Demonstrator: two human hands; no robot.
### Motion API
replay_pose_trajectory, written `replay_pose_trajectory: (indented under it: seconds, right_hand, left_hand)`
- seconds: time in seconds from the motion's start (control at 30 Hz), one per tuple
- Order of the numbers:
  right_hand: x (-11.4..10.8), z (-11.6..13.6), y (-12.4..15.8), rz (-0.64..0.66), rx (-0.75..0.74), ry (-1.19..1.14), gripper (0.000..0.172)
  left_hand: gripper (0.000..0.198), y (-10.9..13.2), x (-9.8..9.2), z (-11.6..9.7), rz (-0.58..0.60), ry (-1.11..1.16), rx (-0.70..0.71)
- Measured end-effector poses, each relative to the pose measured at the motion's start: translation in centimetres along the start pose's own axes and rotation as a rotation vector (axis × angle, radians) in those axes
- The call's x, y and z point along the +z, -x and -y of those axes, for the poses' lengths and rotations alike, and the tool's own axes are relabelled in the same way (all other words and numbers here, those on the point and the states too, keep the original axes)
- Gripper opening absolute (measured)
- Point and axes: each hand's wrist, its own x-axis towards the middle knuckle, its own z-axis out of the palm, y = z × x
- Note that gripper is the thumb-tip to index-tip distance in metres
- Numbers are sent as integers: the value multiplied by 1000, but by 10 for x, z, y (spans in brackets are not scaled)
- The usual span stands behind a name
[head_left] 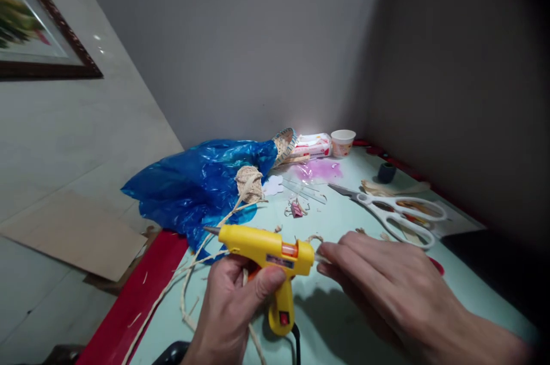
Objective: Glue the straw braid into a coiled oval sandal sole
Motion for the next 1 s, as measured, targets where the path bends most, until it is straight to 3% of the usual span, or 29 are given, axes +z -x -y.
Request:
replay_pose_trajectory:
  seconds: [0.07, 0.13, 0.2, 0.33, 0.43, 0.63, 0.73, 0.8, 0.87, 0.93, 1.0]
  right_hand:
    - [0, 0, 0, -3, -25, -57, 23]
    - [-3, 1, -4, 9, 58, -214, 25]
    - [-6, 2, -8, 92, 291, -479, 25]
    - [-6, 1, -12, 439, 969, -1183, 38]
    - [0, -2, -10, 519, 1183, -1557, 38]
    - [-4, -10, -11, 329, 1147, -1566, 39]
    - [-1, -16, -10, 97, 1140, -1643, 44]
    - [8, -14, -9, -31, 1137, -1615, 29]
    - [20, -5, -10, 41, 1078, -1551, 30]
    - [32, 9, -11, 223, 883, -1533, 39]
    - [38, 25, -12, 289, 850, -1486, 41]
  left_hand:
    - [29, 1, -1, 0, 37, -22, 2]
    - [29, 1, -3, 0, 55, -60, 19]
    - [29, 1, -5, -2, 71, -81, 33]
    - [21, 0, -5, -7, 146, -65, 47]
    - [20, -1, -4, -7, 166, -60, 46]
    - [30, -5, -6, 1, 73, 32, -37]
    - [28, -9, -7, 1, 16, 170, -34]
    - [25, -10, -6, 1, 24, 230, -26]
    - [24, -10, -5, 2, 49, 226, -29]
    - [26, -9, -5, 6, 58, 169, -21]
    - [31, -8, -4, 12, 60, 66, -7]
